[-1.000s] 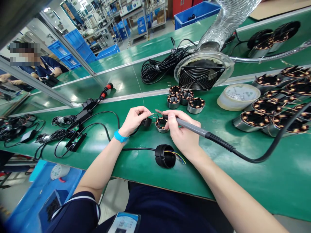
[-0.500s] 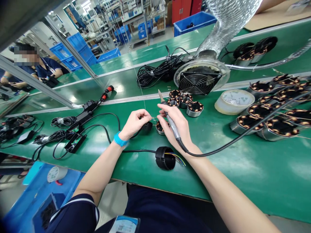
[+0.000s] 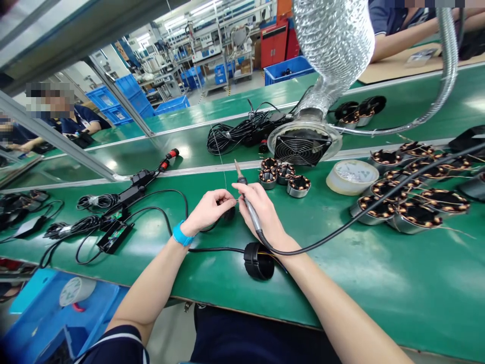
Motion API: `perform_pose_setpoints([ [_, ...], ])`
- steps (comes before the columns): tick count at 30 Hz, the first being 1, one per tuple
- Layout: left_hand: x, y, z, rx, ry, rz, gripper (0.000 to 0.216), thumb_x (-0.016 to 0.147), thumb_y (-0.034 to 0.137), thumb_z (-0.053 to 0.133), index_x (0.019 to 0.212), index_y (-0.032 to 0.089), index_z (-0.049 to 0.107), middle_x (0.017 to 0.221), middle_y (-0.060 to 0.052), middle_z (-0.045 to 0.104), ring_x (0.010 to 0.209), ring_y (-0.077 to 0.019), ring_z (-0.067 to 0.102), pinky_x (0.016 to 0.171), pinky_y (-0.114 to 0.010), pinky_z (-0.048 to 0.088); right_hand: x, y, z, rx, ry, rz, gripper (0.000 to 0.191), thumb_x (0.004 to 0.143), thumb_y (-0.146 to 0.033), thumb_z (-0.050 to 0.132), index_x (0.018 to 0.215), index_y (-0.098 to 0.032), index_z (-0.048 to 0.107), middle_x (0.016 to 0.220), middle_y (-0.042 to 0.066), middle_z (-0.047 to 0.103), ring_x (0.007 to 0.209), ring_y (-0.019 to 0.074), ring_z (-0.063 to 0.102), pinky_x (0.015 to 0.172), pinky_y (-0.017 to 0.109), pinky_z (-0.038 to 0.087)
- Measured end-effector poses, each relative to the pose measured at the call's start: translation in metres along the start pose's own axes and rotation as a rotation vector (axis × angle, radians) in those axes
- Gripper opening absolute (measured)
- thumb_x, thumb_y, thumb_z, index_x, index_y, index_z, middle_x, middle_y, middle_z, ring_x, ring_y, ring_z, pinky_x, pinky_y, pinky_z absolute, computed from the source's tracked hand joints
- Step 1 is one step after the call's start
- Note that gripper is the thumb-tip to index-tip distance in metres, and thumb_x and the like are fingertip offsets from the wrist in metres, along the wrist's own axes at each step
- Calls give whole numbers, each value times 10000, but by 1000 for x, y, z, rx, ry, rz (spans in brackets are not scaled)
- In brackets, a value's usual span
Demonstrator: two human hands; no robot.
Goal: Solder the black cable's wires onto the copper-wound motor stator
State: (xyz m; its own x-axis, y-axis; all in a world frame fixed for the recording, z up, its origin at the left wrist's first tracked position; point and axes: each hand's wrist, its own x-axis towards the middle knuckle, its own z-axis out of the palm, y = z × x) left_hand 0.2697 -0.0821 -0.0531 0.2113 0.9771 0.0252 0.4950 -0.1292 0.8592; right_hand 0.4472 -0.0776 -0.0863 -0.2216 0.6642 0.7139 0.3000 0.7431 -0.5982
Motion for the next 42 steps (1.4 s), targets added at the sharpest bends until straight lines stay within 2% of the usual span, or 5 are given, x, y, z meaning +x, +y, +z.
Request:
perform_pose_setpoints([
  [7, -1, -3, -4, -215, -99, -119, 366, 808, 489, 715, 793, 125, 680, 719, -19, 608, 654, -116, 469, 633, -261, 358, -5, -1, 1, -20, 3, -15, 445, 940, -72, 548, 1339, -263, 588, 1066, 58, 596, 912, 158, 653, 843, 277, 566],
  [14, 2, -6, 0, -399, -69, -238, 386, 704, 502, 787, 753, 126, 716, 726, -31, 632, 682, -119, 487, 682, -277, 348, -7, 1, 0, -14, -26, -67, 405, 975, -74, 545, 1336, -251, 592, 1071, 63, 600, 911, 153, 649, 862, 280, 561],
  [20, 3, -6, 1, -400, -36, -286, 310, 669, 433, 789, 667, 137, 698, 697, -27, 633, 686, -125, 501, 702, -288, 350, -5, -8, -9, 40, 68, 57, 323, 996, -162, 584, 1301, -253, 638, 1049, 47, 663, 860, 153, 682, 847, 302, 572],
  [26, 2, -5, 1, -373, -11, -309, 314, 676, 437, 782, 652, 139, 686, 681, -15, 615, 668, -116, 476, 683, -284, 325, -12, -9, -24, 122, 318, 307, 227, 1017, -371, 585, 992, -204, 737, 574, -35, 606, 468, 121, 576, 502, 252, 484],
  [42, -3, 3, 11, -275, 79, -290, 326, 725, 458, 724, 685, 136, 692, 636, 3, 554, 657, -122, 423, 639, -288, 284, -17, -13, -27, -51, 256, 115, 243, 986, -288, 561, 843, -215, 743, 497, -50, 584, 442, 133, 591, 543, 267, 515],
])
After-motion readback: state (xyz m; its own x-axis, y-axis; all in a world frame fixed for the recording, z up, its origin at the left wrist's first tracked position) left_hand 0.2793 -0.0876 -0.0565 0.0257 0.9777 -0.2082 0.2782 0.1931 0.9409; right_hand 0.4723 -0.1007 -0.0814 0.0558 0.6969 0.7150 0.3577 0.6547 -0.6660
